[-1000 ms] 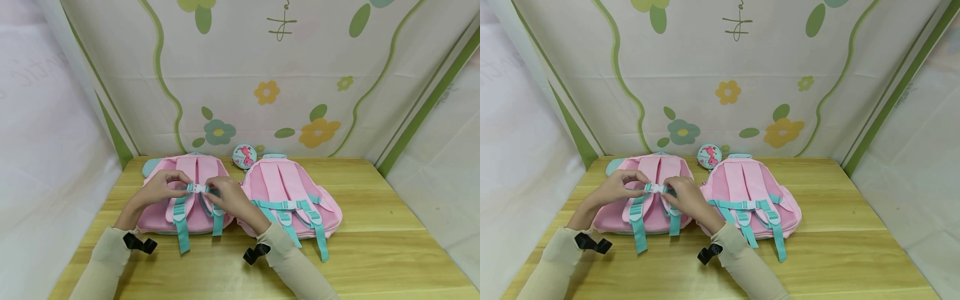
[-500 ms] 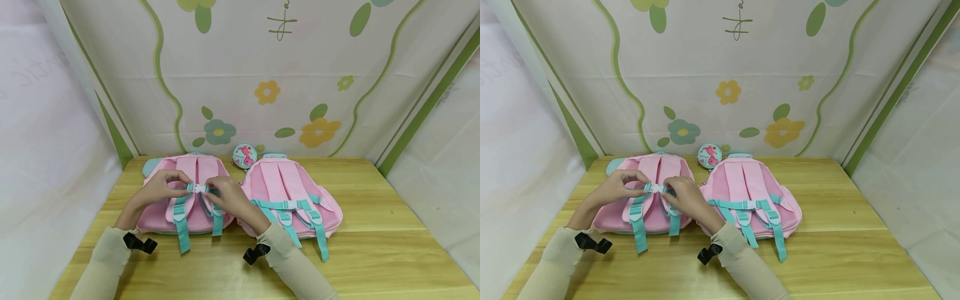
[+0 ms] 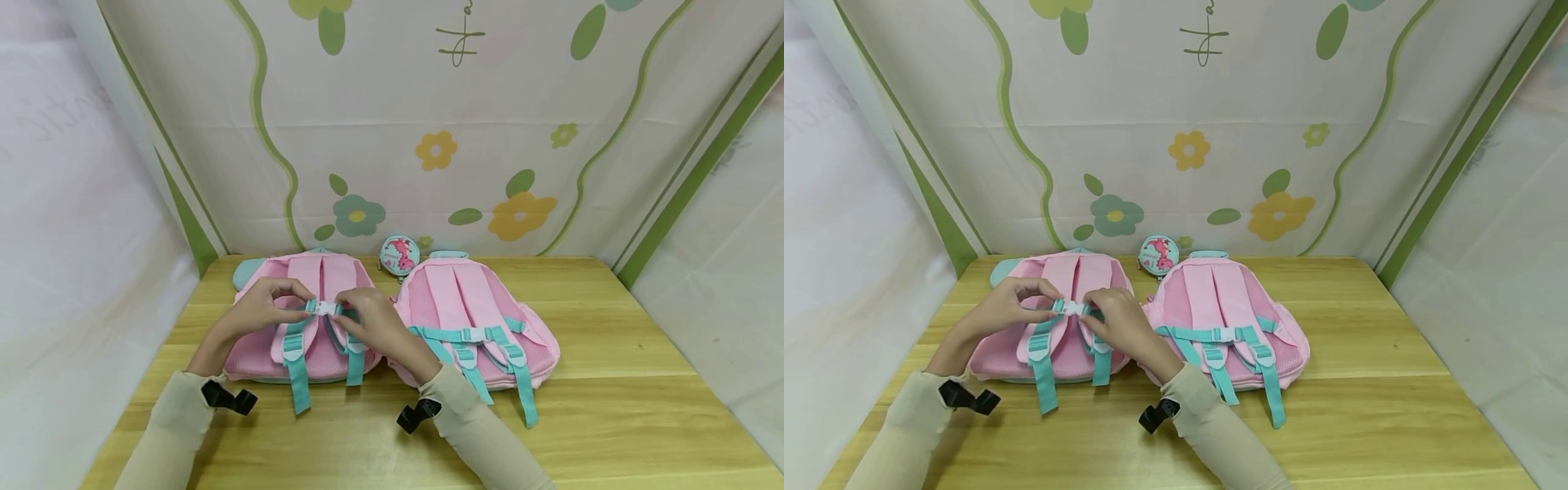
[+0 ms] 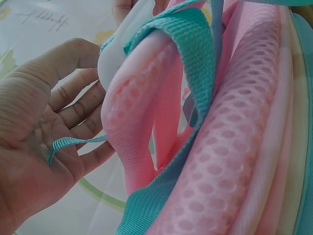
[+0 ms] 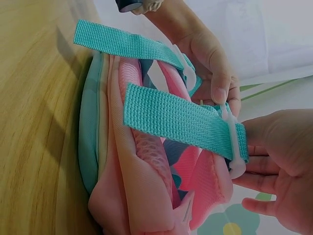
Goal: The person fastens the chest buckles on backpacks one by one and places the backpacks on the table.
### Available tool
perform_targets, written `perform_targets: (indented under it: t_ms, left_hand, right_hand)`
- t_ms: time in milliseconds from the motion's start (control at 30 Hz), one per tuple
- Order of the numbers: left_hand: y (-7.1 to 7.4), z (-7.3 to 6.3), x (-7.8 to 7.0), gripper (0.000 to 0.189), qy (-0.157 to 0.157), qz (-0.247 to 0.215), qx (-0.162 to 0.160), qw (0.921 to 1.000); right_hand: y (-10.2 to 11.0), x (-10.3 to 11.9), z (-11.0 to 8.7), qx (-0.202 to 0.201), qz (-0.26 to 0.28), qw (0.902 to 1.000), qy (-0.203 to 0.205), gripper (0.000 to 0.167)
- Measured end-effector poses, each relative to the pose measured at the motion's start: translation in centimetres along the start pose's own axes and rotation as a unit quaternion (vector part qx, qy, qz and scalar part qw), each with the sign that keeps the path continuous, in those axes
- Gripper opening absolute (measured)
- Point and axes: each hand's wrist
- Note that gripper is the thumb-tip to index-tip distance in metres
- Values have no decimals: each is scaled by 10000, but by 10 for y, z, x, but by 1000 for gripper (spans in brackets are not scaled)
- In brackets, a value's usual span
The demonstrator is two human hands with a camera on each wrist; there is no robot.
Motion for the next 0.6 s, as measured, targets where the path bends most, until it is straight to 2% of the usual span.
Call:
perform_targets:
  t_ms: [600]
  left_hand:
    - [-1, 0, 0, 18, -15, 37, -29, 10000]
  right_hand:
    - [-1, -1, 0, -14, -42, 10000, -19, 18]
Point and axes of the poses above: each hand's wrist, its own z-axis towards the middle knuckle, its own y-axis out of the back of the hand, x = y × z, and after that the axes turned 13 degrees about x, right-handed
